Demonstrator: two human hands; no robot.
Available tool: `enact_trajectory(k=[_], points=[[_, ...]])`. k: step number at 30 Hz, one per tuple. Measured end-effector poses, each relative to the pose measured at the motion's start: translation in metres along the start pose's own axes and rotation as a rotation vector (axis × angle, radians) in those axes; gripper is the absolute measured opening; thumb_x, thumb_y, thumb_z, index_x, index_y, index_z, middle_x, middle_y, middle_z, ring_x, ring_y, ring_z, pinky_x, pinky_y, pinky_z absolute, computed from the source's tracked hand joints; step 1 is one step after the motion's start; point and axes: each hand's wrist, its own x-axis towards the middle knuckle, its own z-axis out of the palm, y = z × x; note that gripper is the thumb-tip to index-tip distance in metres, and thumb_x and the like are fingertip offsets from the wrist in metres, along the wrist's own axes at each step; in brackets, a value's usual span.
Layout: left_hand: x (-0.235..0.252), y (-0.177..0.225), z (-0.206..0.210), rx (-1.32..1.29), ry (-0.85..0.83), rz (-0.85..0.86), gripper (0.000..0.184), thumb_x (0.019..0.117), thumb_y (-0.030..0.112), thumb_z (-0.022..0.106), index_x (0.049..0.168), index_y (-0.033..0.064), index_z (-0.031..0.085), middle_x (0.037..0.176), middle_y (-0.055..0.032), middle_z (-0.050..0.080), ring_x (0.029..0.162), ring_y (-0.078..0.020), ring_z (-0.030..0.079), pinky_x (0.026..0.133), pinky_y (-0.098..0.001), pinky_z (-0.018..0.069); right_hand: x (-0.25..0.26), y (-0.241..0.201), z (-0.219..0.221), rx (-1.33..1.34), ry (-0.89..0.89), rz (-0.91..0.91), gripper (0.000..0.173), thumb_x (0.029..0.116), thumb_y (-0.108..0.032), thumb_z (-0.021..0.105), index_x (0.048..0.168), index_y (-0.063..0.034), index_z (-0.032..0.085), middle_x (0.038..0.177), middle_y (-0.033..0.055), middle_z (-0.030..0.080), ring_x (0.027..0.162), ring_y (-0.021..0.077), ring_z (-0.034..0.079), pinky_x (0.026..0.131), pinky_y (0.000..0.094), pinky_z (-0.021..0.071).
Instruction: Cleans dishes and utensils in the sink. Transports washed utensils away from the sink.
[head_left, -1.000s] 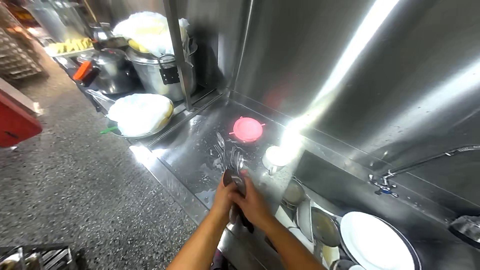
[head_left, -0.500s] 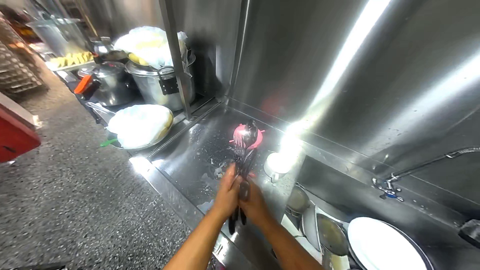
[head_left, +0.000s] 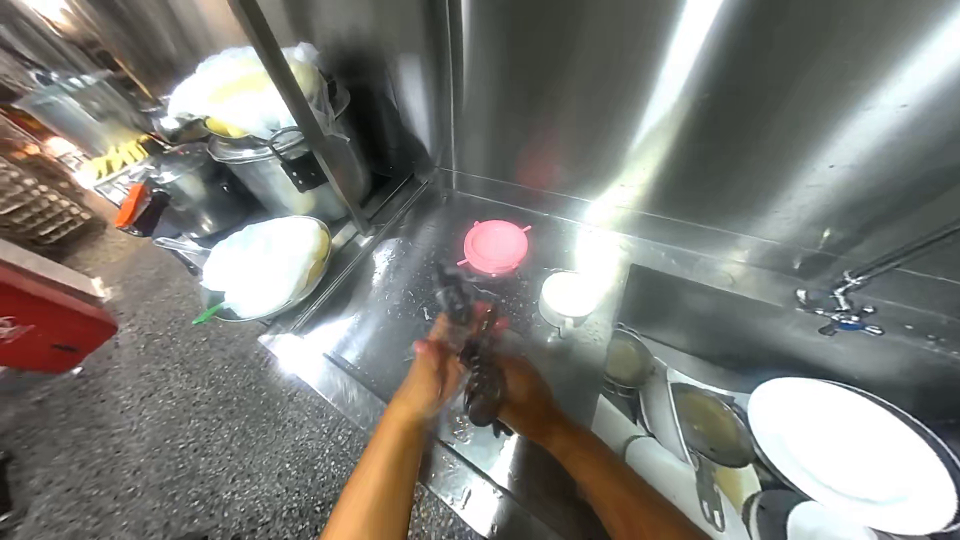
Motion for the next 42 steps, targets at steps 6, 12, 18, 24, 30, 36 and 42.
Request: enact_trajectory(k=[6, 12, 18, 24, 30, 36, 42], points=[[0.036, 0.069, 0.0, 0.091, 0.027, 0.485, 0.058, 0.0938, 0.07, 0.05, 0.137, 0.0326, 0.054, 0.119, 0.0066, 0.069, 0.107, -0.0173, 0.069, 0.098, -0.0415, 0.0573, 0.005, -0.014, 0.002, -0.032, -0.1, 0.044, 0.037, 0.0909, -0.028, 0.07, 0.11, 0.0038, 0.071, 0.096, 0.0179, 0.073, 0.094, 0.028, 0.07, 0.088, 0.049, 0.0542], [0.027, 0.093, 0.037, 0.771, -0.076, 0.795, 0.054, 0.1095, 0.046, 0.038, 0.089, 0.0079, 0.07, 0.097, -0.0005, 0.07, 0.112, -0.0139, 0.065, 0.107, -0.036, 0.0493, 0.011, -0.02, 0.012, 0.092, 0.222, -0.127, 0.027, 0.0781, -0.014, 0.075, 0.097, 0.004, 0.071, 0.081, 0.0122, 0.071, 0.077, 0.0177, 0.071, 0.072, 0.0378, 0.0579], [0.018, 0.042, 0.029, 0.839, -0.16, 0.54, 0.074, 0.1029, 0.066, 0.032, 0.14, 0.0064, 0.055, 0.139, -0.0089, 0.062, 0.132, -0.0161, 0.056, 0.112, -0.0361, 0.0458, 0.007, 0.012, 0.028, 0.131, 0.402, -0.016, 0.033, 0.0798, -0.013, 0.076, 0.103, 0.0094, 0.068, 0.088, 0.0155, 0.072, 0.083, 0.0181, 0.071, 0.08, 0.0364, 0.0575], [-0.003, 0.011, 0.022, 0.663, 0.017, 0.188, 0.13, 0.0731, 0.087, 0.059, 0.16, 0.0013, 0.015, 0.155, -0.0112, 0.046, 0.137, -0.0146, 0.051, 0.112, -0.0369, 0.046, 0.007, -0.008, -0.012, 0.436, 0.327, -0.04, 0.014, 0.0842, -0.009, 0.075, 0.089, 0.0, 0.065, 0.071, -0.0033, 0.063, 0.065, -0.0027, 0.061, 0.065, 0.0159, 0.0538], [-0.015, -0.01, 0.079, 0.548, 0.001, -0.147, 0.096, 0.0766, 0.04, 0.082, 0.145, -0.0106, 0.037, 0.122, -0.0124, 0.065, 0.113, -0.0077, 0.063, 0.101, -0.0282, 0.0521, -0.003, -0.039, -0.058, 0.684, 0.185, 0.197, 0.012, 0.0846, -0.004, 0.072, 0.089, -0.0073, 0.061, 0.065, -0.0034, 0.062, 0.058, 0.0048, 0.061, 0.061, 0.0217, 0.0555], [-0.029, -0.015, 0.13, 0.124, -0.113, -0.479, 0.071, 0.0838, 0.012, 0.075, 0.139, -0.0039, 0.034, 0.11, -0.0058, 0.068, 0.101, -0.0122, 0.069, 0.092, -0.0332, 0.059, -0.054, -0.037, -0.084, 0.794, 0.221, 0.497, 0.009, 0.0932, -0.002, 0.066, 0.088, -0.0047, 0.059, 0.061, -0.0017, 0.061, 0.055, 0.006, 0.062, 0.059, 0.0213, 0.0553], [-0.076, -0.043, 0.165, 0.12, -0.257, -0.476, 0.114, 0.0807, 0.072, 0.069, 0.151, -0.0065, 0.026, 0.129, -0.0033, 0.063, 0.111, -0.0055, 0.064, 0.093, -0.0285, 0.0565, -0.158, -0.024, -0.09, 0.95, 0.286, 0.526, 0.013, 0.0867, -0.006, 0.068, 0.096, -0.0094, 0.06, 0.07, -0.0057, 0.065, 0.061, 0.0051, 0.064, 0.061, 0.0232, 0.0569]])
